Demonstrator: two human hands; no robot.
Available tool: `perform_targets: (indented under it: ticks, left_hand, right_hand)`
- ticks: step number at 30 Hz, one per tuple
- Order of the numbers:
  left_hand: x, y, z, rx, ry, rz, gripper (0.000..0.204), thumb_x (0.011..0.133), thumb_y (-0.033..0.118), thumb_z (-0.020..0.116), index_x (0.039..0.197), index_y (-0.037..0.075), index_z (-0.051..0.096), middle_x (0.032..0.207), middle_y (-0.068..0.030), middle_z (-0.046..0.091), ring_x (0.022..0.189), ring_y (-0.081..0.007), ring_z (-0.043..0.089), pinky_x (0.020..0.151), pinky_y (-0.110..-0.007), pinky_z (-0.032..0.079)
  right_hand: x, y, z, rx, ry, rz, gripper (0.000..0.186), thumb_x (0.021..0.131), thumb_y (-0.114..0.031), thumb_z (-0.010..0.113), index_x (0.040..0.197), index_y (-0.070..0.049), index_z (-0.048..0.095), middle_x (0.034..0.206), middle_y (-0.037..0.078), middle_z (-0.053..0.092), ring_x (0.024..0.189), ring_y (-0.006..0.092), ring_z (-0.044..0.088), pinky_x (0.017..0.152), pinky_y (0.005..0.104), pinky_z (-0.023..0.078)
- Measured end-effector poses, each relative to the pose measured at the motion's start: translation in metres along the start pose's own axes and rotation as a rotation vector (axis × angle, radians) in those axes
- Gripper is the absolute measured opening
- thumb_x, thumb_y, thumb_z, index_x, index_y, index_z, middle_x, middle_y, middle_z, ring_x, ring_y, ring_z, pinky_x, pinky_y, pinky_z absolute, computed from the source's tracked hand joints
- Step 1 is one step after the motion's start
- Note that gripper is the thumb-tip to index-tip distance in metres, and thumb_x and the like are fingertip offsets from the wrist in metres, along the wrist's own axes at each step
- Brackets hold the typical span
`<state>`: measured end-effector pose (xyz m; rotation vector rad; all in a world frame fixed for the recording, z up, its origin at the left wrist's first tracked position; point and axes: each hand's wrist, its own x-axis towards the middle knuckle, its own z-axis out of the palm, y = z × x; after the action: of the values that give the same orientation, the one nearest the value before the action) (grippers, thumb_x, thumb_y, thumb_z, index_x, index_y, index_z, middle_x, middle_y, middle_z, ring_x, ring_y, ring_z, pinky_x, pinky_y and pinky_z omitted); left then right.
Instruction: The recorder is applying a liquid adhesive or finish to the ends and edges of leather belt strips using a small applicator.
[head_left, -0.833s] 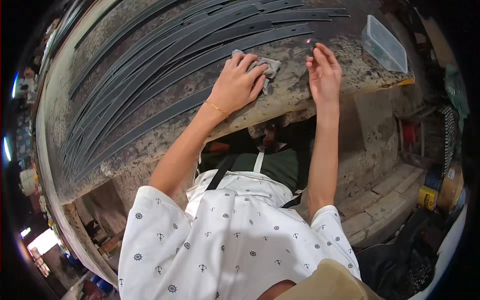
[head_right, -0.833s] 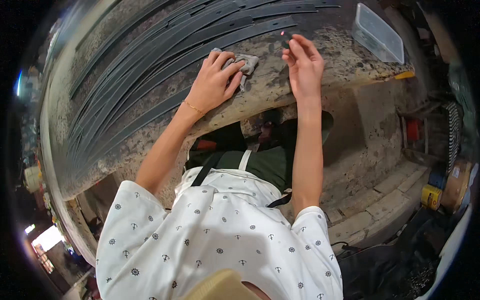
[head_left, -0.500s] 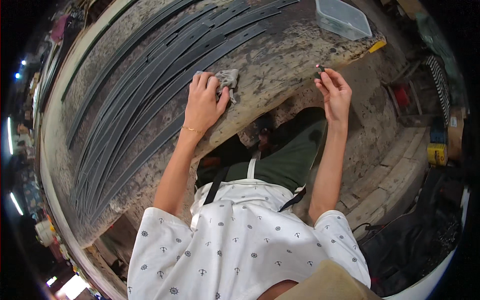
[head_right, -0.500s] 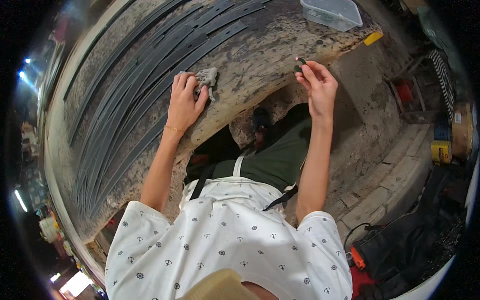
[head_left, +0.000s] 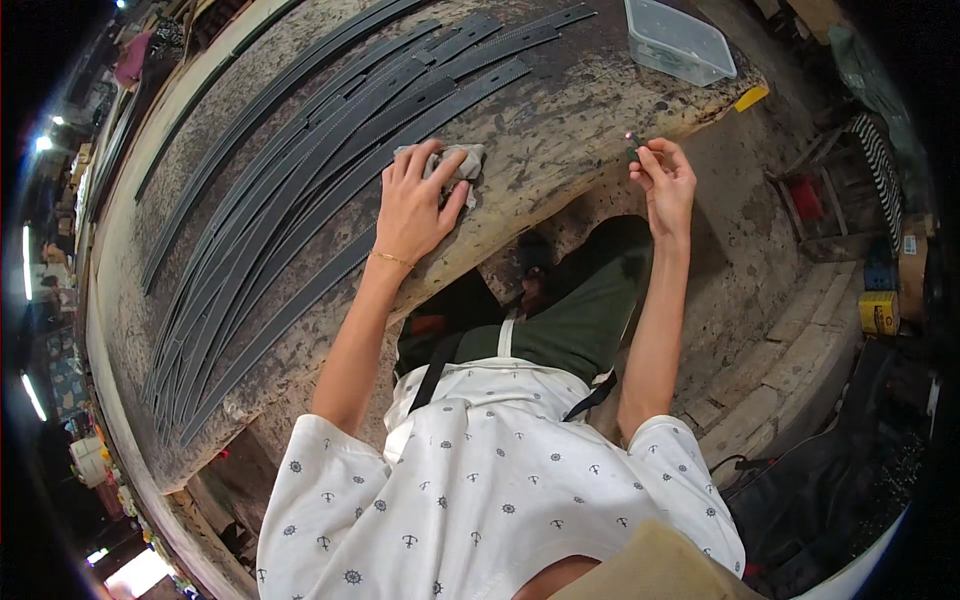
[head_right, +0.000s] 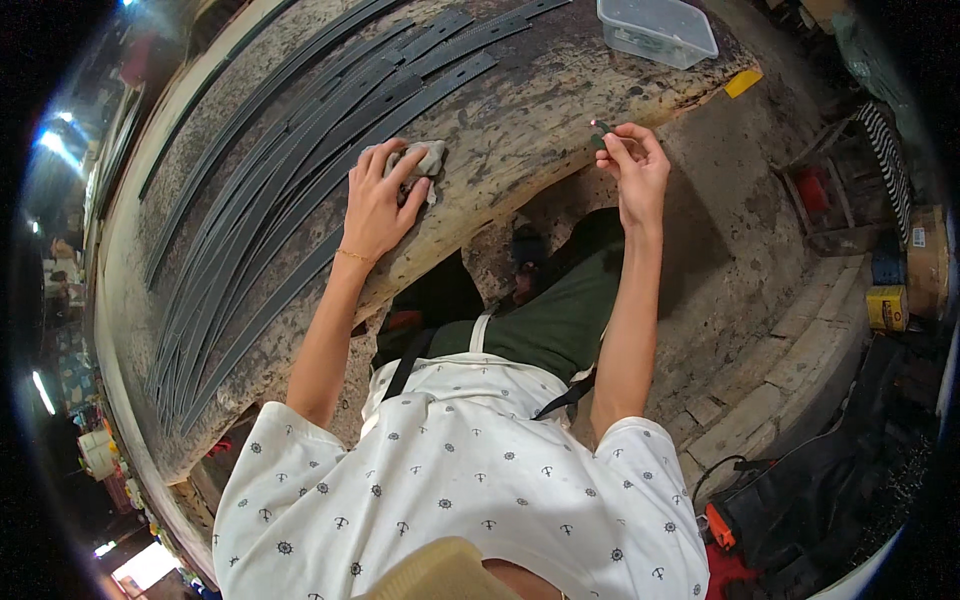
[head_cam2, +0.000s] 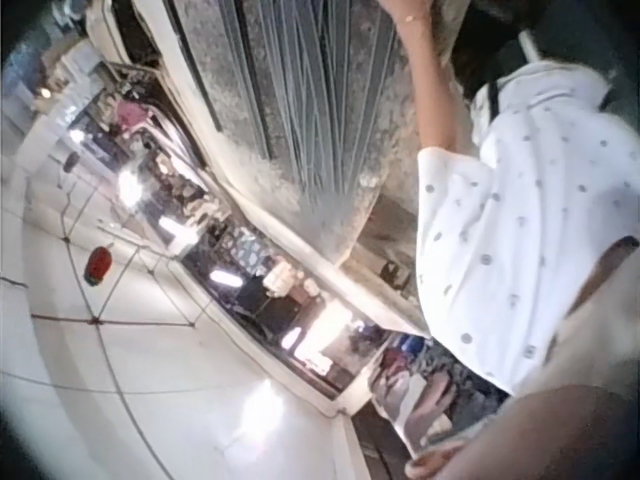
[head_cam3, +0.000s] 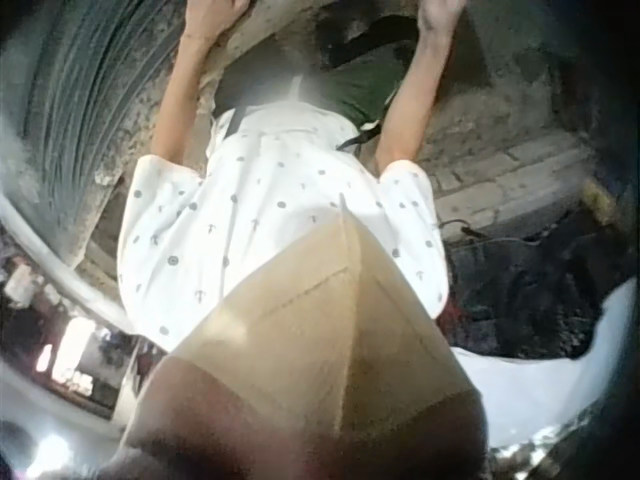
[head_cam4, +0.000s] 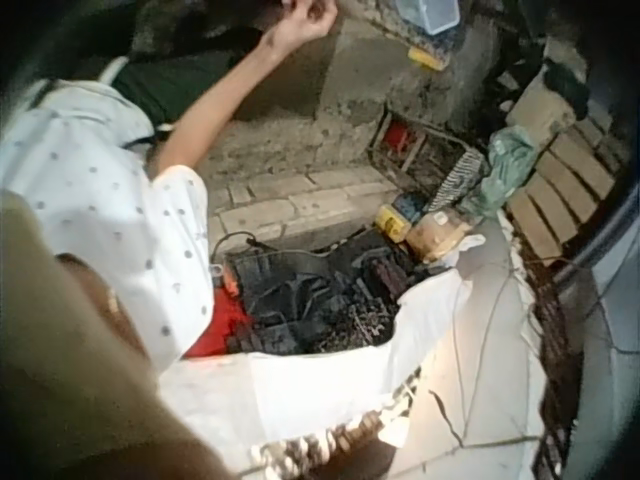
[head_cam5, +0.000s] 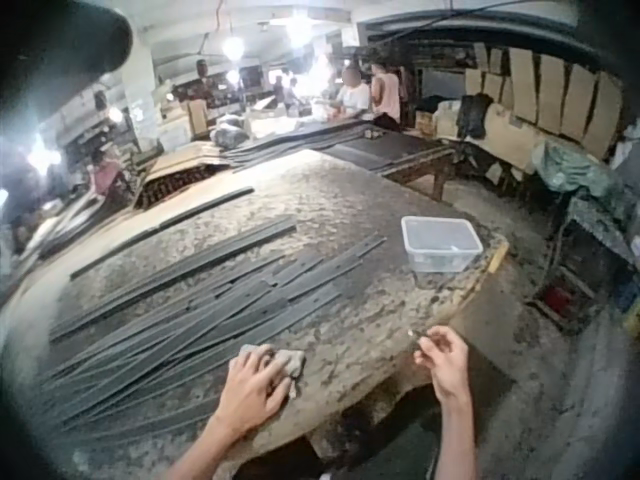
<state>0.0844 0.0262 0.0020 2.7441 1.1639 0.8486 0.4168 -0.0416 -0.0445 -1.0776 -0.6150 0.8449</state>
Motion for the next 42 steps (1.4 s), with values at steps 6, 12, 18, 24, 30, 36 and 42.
perform_targets:
  ticks: [6,12,18,24,30,36,42]
  left_hand:
    - [-0.004,-0.006,0.011,0.063,0.015,-0.036,0.034,0.089,0.027,0.068,0.116,0.008,0.070,0.131,-0.0144,0.058,0.125,-0.0321,0.051,0.101,-0.044,0.040]
    - [-0.003,-0.012,0.013,-0.091,0.049,-0.070,0.033,0.086,0.027,0.072,0.105,0.000,0.069,0.119,-0.0172,0.061,0.117,-0.0356,0.056,0.101,-0.046,0.042]
    - [-0.008,-0.011,0.014,-0.043,0.068,-0.060,0.030,0.087,0.024,0.071,0.106,0.001,0.067,0.122,-0.0159,0.060,0.112,-0.0361,0.057,0.098,-0.044,0.044]
    - [-0.003,-0.006,0.011,-0.019,0.065,-0.056,0.029,0.089,0.024,0.069,0.107,0.000,0.068,0.123,-0.0165,0.060,0.115,-0.0369,0.057,0.098,-0.044,0.045]
    - [0.007,0.045,0.044,-0.202,0.099,-0.140,0.026,0.093,0.013,0.062,0.115,0.000,0.066,0.132,-0.0215,0.057,0.125,-0.0400,0.053,0.106,-0.047,0.043]
    - [0.111,0.144,0.129,-0.450,-0.080,0.275,0.028,0.074,0.004,0.065,0.101,-0.002,0.068,0.125,-0.0230,0.061,0.123,-0.0388,0.055,0.106,-0.045,0.044]
    - [0.141,0.068,0.094,-0.299,0.174,0.305,0.030,0.077,0.016,0.071,0.106,0.007,0.070,0.116,-0.0168,0.065,0.113,-0.0362,0.060,0.097,-0.046,0.049]
  right_hand:
    - [-0.020,-0.017,0.013,0.160,-0.054,0.080,0.019,0.092,-0.003,0.070,0.109,0.006,0.069,0.090,0.009,0.070,0.077,0.0148,0.068,0.065,0.0246,0.057]
    - [-0.013,0.000,0.001,0.187,-0.044,0.058,0.021,0.092,-0.008,0.073,0.108,0.006,0.070,0.091,0.010,0.072,0.077,0.0162,0.069,0.065,0.0242,0.057]
    - [-0.015,0.004,0.012,0.149,-0.027,0.097,0.024,0.090,-0.006,0.074,0.110,0.005,0.067,0.089,0.012,0.071,0.072,0.0160,0.069,0.065,0.0234,0.059]
    - [0.002,0.021,-0.002,0.020,-0.029,0.088,0.023,0.088,-0.001,0.074,0.079,-0.006,0.054,0.082,0.007,0.066,0.069,0.0143,0.067,0.058,0.0233,0.053]
    - [-0.003,0.006,-0.038,0.300,0.080,-0.053,0.023,0.093,0.002,0.067,0.115,0.006,0.063,0.098,0.011,0.068,0.084,0.0186,0.069,0.076,0.0253,0.060]
    - [-0.017,0.003,-0.085,0.356,0.227,-0.107,0.024,0.098,-0.005,0.063,0.120,0.003,0.058,0.099,0.011,0.066,0.085,0.0158,0.065,0.069,0.0236,0.054]
    - [-0.056,-0.019,-0.092,0.212,0.416,-0.139,0.024,0.100,-0.013,0.062,0.120,0.001,0.057,0.086,0.003,0.056,0.074,0.0097,0.052,0.059,0.0267,0.044]
